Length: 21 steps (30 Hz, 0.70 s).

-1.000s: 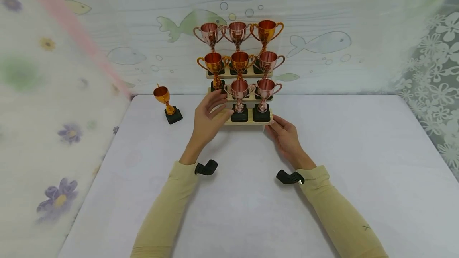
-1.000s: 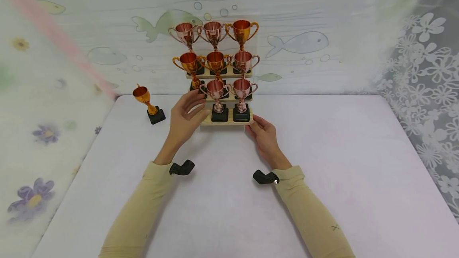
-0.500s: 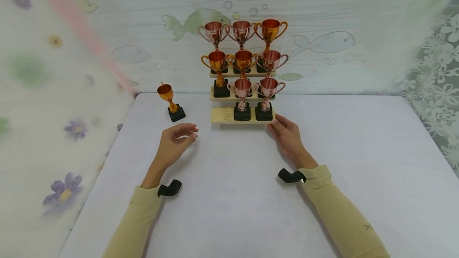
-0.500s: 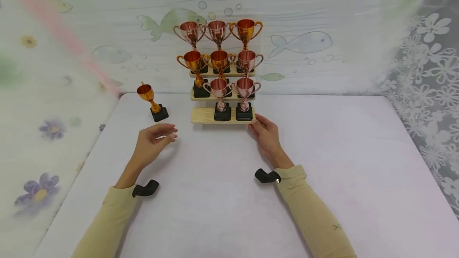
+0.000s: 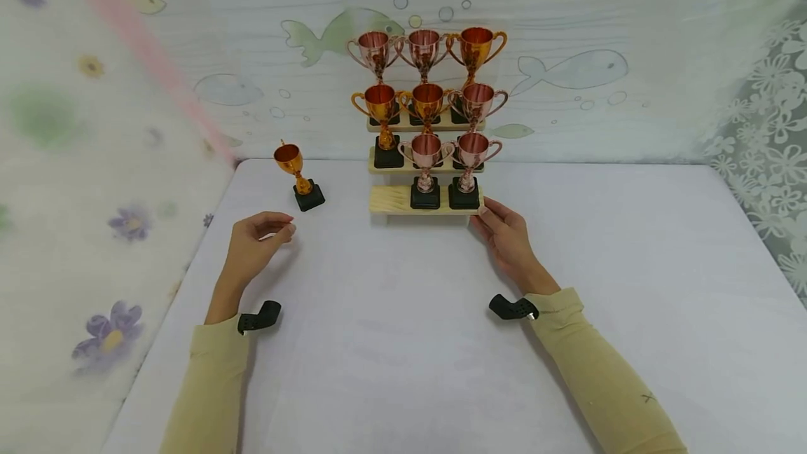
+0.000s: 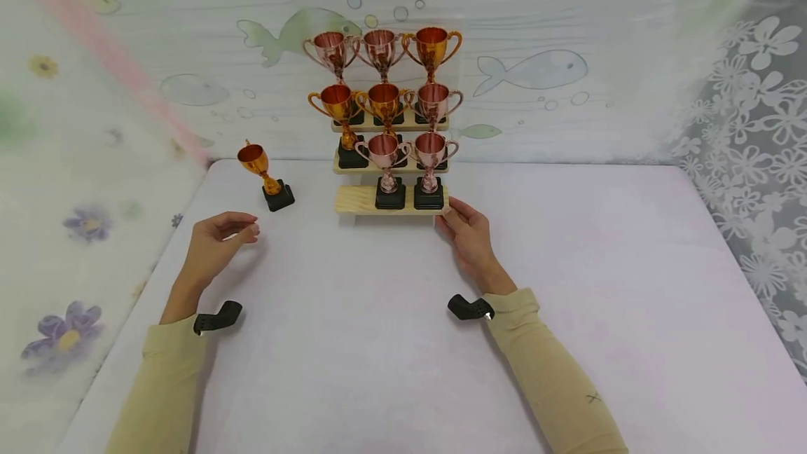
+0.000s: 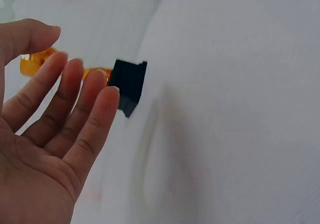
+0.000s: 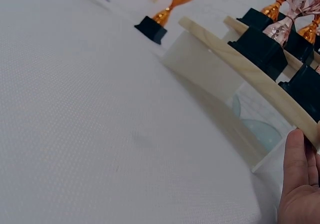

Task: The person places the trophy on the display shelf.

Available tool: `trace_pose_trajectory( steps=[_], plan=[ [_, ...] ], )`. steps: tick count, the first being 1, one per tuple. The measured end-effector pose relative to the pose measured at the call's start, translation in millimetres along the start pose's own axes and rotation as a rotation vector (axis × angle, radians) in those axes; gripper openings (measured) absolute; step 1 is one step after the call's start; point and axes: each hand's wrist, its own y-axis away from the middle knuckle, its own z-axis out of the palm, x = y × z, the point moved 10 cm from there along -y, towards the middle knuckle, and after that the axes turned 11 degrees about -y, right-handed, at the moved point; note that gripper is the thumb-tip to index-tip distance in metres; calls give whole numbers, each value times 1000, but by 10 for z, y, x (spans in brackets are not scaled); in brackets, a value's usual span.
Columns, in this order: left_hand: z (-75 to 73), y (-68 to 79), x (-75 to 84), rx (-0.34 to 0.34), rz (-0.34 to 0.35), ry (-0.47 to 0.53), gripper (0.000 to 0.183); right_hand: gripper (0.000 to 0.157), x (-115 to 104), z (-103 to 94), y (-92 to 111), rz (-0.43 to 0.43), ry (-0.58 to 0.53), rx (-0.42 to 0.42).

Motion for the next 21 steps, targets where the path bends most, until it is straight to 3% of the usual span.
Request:
trace_pose_trajectory(
  steps=[6,9,13,16,21],
  plan=[
    [-135,-131,-274,116,-154,131,44,52,-15,-5,1,-12,-6,-10],
    [-191,-185,-304,201,-215,143,50,52,-22,7,0,-14,1,-19],
    [-235,-273,-309,281,-248,147,62,51,-18,-3,0,-15,5,-10],
    [-246,-359,-317,294,-251,135,74,52,-5,-6,-3,-9,10,-5],
    [-213,-484,-223,254,-233,151,92,53,-7,4,1,-8,-2,-8]
  ],
)
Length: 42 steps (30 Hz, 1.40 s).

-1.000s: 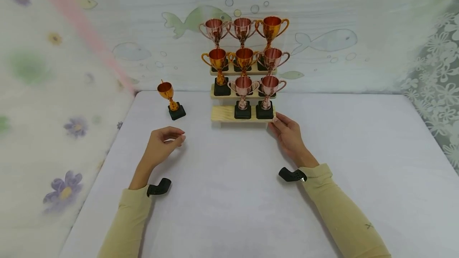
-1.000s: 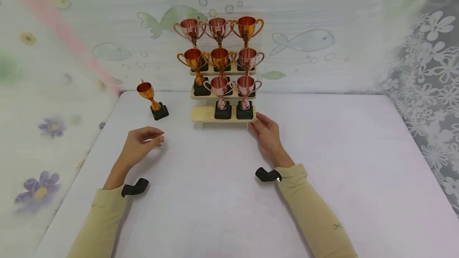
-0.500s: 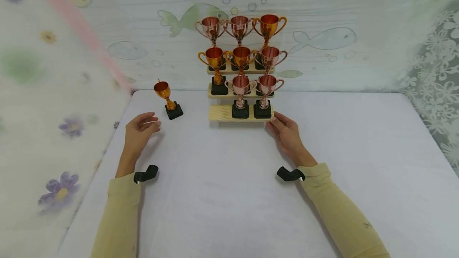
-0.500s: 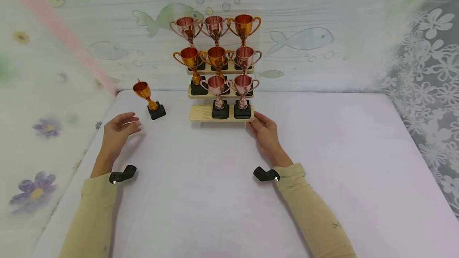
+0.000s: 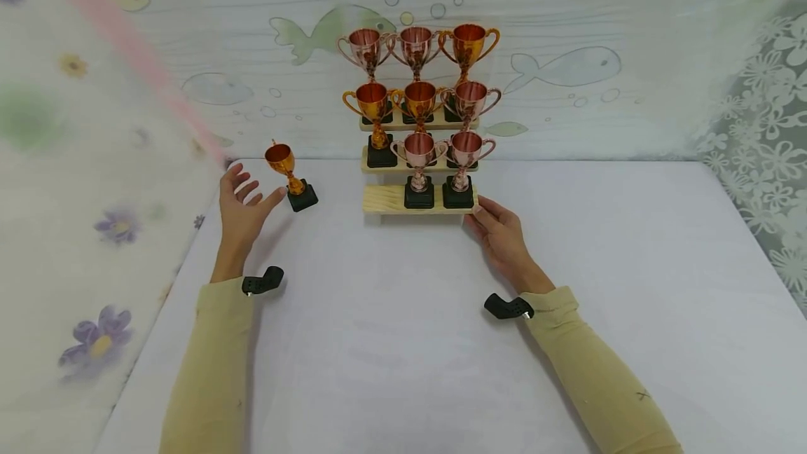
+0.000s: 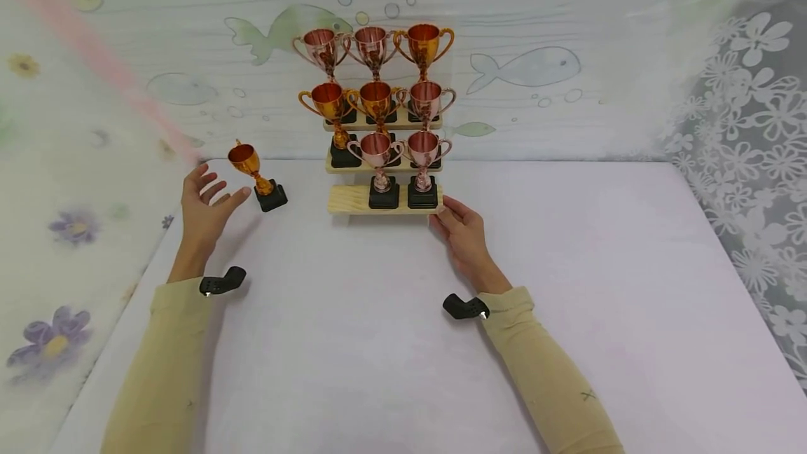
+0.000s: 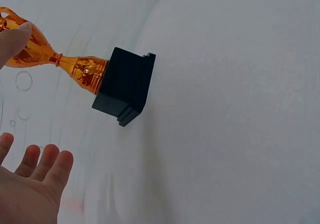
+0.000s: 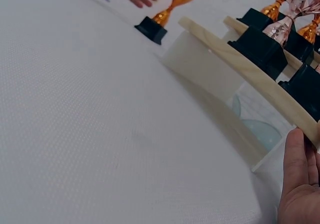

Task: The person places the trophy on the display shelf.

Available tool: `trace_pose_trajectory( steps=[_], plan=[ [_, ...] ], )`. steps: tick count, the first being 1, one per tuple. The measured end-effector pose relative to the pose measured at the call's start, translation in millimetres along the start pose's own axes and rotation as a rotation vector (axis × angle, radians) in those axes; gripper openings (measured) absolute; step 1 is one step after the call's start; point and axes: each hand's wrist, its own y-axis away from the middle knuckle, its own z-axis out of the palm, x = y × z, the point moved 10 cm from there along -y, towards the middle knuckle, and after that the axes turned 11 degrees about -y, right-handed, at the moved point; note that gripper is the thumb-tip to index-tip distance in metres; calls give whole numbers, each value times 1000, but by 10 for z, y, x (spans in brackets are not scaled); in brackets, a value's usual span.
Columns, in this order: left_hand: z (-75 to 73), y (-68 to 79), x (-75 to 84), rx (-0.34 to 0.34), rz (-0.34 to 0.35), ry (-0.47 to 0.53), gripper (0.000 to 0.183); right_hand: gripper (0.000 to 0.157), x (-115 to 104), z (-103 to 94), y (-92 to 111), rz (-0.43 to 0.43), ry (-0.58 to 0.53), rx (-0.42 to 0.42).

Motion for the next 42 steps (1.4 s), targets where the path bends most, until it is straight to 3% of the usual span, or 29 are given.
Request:
trace_pose_trajectory(
  steps=[7,14,24,35,42],
  plan=[
    [154,-7,280,-45,35,64,87,52,2,-20,-14,-5,-5,4],
    [249,-2,337,18,50,217,72,51,6,-15,-14,-11,-7,12],
    [304,47,550,117,212,380,49,52,-14,-3,5,-13,-11,12],
    [225,12,396,329,271,312,42,50,0,17,20,-10,-1,19],
    [189,96,472,336,313,295,41,50,0,15,17,-3,-10,27]
  ],
)
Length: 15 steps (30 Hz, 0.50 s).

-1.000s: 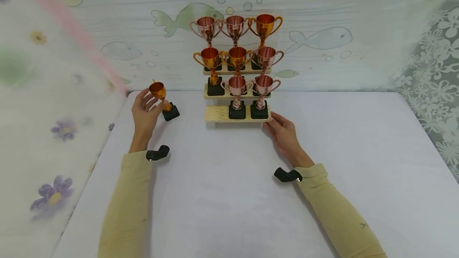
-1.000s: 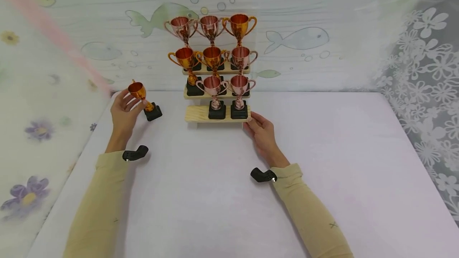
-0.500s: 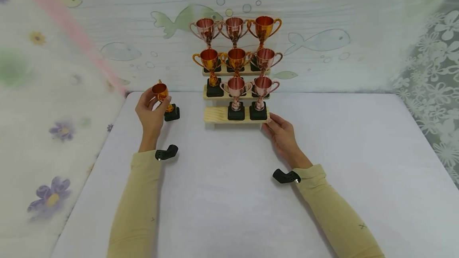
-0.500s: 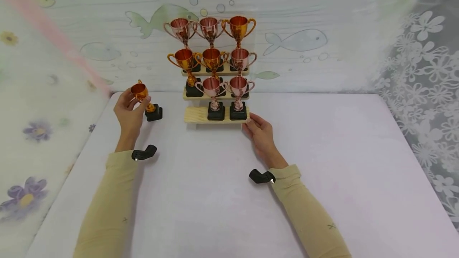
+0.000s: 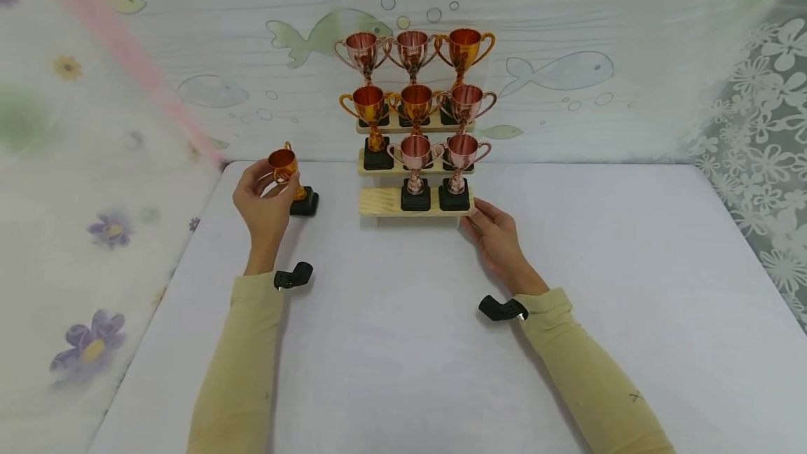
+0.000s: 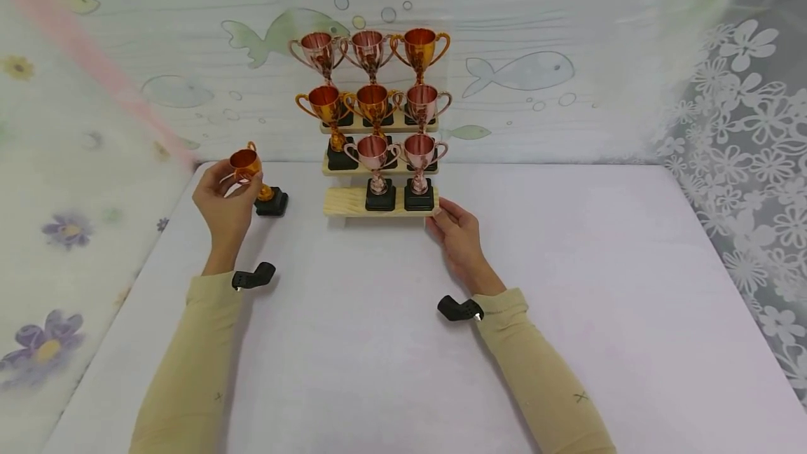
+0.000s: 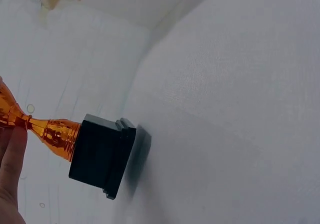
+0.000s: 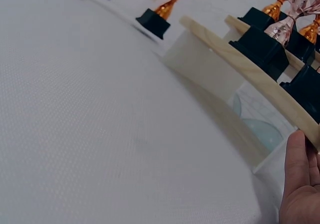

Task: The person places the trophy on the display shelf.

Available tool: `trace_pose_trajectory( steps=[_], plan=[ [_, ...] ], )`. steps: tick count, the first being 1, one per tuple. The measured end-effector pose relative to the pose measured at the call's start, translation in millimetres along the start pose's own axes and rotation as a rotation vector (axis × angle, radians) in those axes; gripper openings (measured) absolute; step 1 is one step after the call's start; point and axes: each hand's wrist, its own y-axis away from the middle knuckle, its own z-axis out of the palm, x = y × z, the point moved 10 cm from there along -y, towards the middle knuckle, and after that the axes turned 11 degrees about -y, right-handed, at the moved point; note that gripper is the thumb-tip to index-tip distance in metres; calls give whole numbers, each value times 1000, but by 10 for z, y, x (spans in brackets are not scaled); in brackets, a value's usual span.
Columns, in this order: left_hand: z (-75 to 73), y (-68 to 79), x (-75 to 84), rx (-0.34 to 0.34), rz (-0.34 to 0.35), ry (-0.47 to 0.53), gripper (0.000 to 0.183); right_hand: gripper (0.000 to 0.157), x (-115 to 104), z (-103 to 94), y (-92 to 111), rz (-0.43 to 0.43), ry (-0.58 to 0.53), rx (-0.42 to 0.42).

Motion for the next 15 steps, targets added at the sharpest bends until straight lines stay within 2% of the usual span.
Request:
trace_pose_trajectory(
  steps=[3,9,15],
  plan=[
    [0,44,42,-25,14,6,41,50,6,1,-1,3,-1,0],
    [5,188,132,-95,35,-43,42,50,-3,8,7,-2,-6,-2],
    [28,384,471,-190,78,-70,41,49,-7,0,-1,-5,0,8]
  ],
)
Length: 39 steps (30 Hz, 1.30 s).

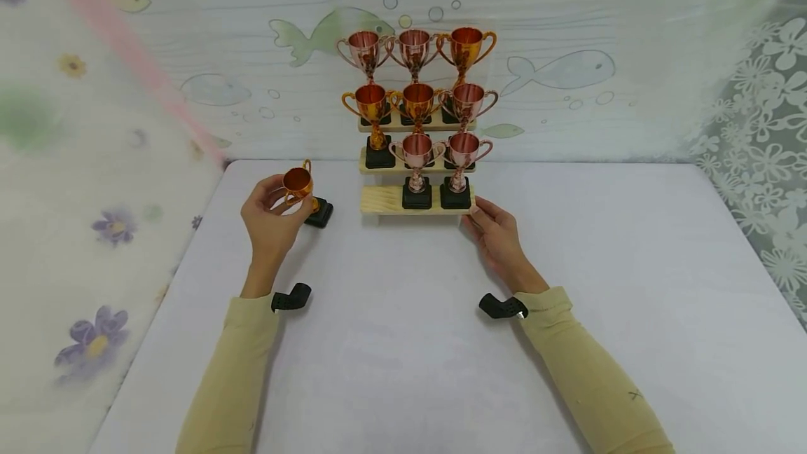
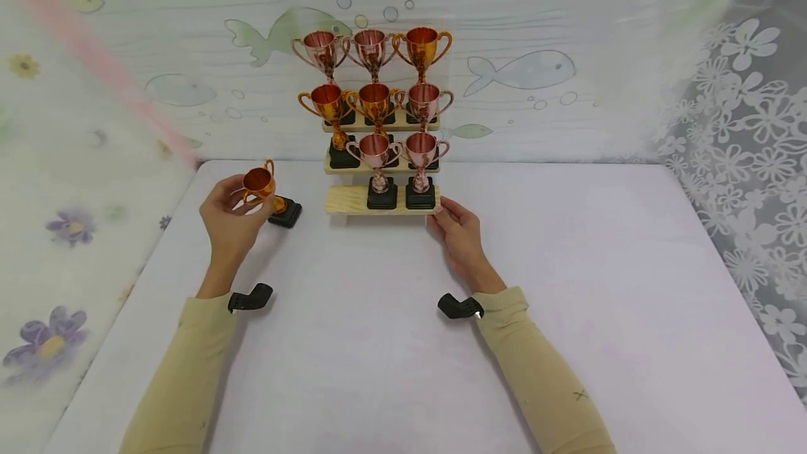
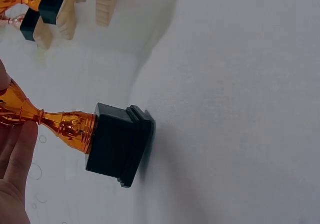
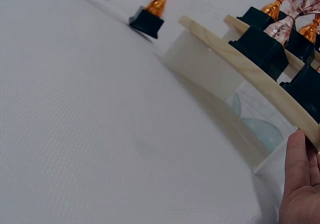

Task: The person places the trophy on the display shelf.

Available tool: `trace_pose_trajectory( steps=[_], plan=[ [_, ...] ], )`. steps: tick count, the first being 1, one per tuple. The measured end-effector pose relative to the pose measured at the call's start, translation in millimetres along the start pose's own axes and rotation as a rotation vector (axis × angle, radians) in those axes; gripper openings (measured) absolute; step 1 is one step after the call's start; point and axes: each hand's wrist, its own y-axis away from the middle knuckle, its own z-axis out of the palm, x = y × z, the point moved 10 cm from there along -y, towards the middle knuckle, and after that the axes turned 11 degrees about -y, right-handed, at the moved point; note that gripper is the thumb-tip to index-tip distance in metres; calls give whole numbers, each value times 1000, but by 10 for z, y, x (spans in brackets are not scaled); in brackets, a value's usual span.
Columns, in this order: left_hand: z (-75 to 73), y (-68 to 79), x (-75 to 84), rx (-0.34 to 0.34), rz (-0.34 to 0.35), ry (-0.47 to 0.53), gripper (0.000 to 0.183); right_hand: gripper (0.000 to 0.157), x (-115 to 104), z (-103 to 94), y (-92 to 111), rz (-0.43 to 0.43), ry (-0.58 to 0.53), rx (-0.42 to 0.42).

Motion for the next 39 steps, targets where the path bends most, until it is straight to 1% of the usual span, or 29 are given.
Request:
trace_pose_trajectory(
  steps=[1,3,5,7,10,14,18,22,28,32,39],
  plan=[
    [7,27,69,-18,13,-12,41,49,1,0,-1,1,4,2],
    [21,68,136,-46,41,-43,42,49,3,2,-1,2,2,2],
    [35,98,179,-67,63,-63,43,49,3,5,1,3,5,3],
    [52,120,217,-86,80,-58,43,50,2,7,2,6,8,3],
    [97,133,199,-116,104,-34,44,50,-6,11,10,7,9,5],
    [183,137,231,-158,156,23,48,50,-9,13,11,9,3,3],
    [294,160,399,-214,217,95,49,50,4,10,6,12,3,-1],
    [420,208,562,-263,252,123,50,50,5,8,6,10,2,-8],
    [562,263,701,-286,270,128,50,50,15,5,5,15,-9,-8],
    [675,272,746,-305,270,139,50,51,15,0,10,13,-12,-6],
    [931,239,743,-366,239,159,53,51,10,3,2,8,-2,-19]
  ],
)
